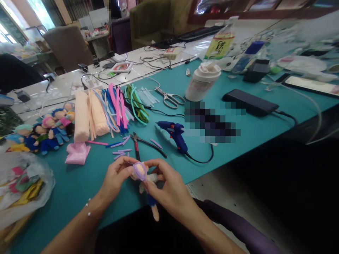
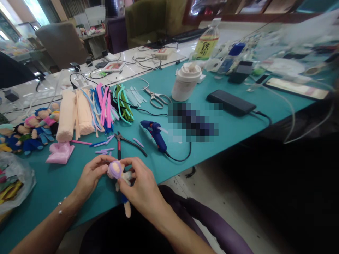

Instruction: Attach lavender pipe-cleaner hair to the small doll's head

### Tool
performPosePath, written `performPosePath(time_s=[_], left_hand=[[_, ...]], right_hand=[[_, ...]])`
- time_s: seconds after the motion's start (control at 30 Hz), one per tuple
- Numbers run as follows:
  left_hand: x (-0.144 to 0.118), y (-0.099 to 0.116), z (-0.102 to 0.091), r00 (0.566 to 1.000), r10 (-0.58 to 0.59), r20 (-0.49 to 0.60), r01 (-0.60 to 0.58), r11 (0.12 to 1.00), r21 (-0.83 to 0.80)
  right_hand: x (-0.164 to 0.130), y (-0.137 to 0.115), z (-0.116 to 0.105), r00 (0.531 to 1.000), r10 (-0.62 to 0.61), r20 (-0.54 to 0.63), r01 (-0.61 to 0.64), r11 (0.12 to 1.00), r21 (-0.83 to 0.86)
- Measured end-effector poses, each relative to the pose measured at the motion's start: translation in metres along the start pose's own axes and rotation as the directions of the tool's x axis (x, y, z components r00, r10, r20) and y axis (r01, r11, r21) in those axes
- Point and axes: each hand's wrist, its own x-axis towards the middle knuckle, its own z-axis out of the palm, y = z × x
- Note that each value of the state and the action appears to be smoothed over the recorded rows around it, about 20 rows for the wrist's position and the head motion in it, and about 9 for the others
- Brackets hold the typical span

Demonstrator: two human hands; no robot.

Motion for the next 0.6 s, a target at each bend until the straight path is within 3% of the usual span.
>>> performPosePath(time_s=[0.13, 0.2, 0.6], left_hand=[[0.003, 0.002, 0.001, 0.977, 0.071, -0.201, -0.055, 0.995, 0.087], [0.004, 0.002, 0.000, 0.961, 0.117, -0.252, -0.098, 0.991, 0.088], [0.002, -0.008, 0.003, 0.977, 0.131, -0.170, -0.136, 0.991, -0.016]], right_hand=[[0.000, -0.001, -0.001, 1.000, 0.029, 0.001, -0.029, 0.999, 0.026], [0.001, -0.001, -0.001, 0.999, 0.038, -0.009, -0.037, 0.998, 0.044], [0.005, 0.001, 0.002, 0.993, 0.080, -0.092, -0.062, 0.981, 0.183]])
